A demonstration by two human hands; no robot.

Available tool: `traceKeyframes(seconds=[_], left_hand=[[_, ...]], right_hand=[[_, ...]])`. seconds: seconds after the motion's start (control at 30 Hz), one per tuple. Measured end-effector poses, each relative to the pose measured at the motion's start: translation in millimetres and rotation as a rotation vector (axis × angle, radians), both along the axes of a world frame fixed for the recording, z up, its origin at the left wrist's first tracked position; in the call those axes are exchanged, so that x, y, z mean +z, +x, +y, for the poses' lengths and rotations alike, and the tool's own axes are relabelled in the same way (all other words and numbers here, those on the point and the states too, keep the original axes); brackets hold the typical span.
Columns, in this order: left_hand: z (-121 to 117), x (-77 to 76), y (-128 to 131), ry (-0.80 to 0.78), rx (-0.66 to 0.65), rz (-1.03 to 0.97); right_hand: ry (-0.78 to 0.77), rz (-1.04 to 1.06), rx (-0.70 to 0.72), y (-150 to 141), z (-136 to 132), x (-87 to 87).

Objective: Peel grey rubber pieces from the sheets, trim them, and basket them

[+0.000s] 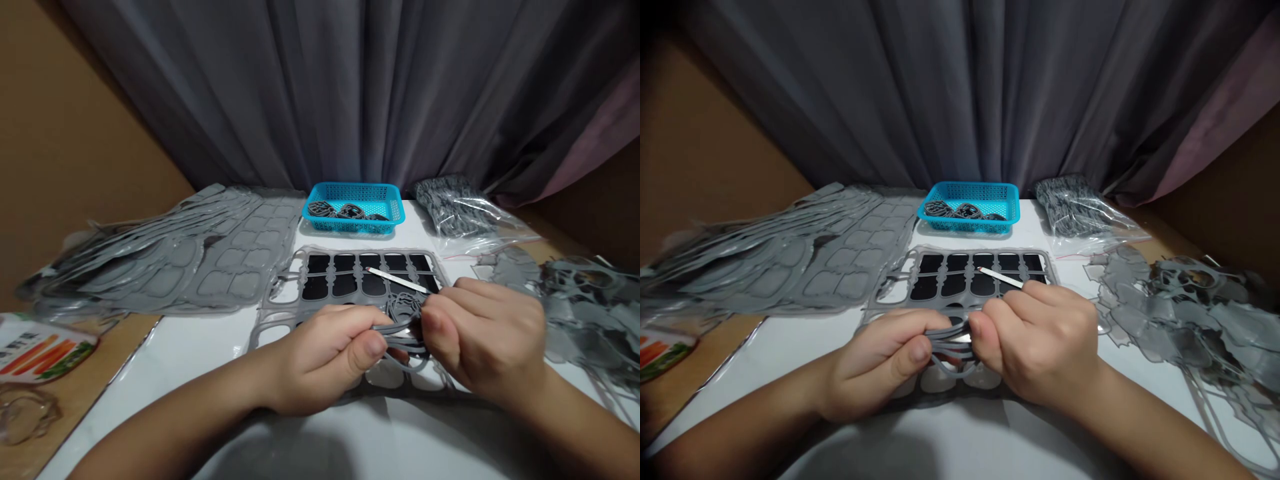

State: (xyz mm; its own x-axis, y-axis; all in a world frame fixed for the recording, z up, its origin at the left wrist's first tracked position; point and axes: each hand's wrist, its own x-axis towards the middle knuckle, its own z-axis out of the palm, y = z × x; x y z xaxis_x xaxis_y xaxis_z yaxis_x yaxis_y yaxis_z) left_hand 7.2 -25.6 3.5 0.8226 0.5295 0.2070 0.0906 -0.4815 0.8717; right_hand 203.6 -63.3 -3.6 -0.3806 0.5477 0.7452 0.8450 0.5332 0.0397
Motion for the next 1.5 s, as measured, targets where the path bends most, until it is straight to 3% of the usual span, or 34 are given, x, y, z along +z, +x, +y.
traceKeyframes(seconds=[0.13, 0.47, 0.8, 1.5], left_hand=[[0.2, -0.2, -0.1, -0.004, -0.012, -0.014], [3.3, -3.5, -0.6, -0.035, 0.056, 0.005], [6.4, -9.2, 0.3, -0.009, -0.017, -0.118], [5.6, -11.8, 3.4, -0.076, -0.061, -0.119]], right_hand=[[-0.009, 0.009, 0.009, 0.6, 1.8, 1.1], [-0.177, 0.155, 0.196, 19.1, 4.2, 8.0], [-0.151, 0.044, 0.071, 10.0, 0.6, 8.0], [-0.17, 0.088, 0.123, -0.8, -0.4, -0.6]])
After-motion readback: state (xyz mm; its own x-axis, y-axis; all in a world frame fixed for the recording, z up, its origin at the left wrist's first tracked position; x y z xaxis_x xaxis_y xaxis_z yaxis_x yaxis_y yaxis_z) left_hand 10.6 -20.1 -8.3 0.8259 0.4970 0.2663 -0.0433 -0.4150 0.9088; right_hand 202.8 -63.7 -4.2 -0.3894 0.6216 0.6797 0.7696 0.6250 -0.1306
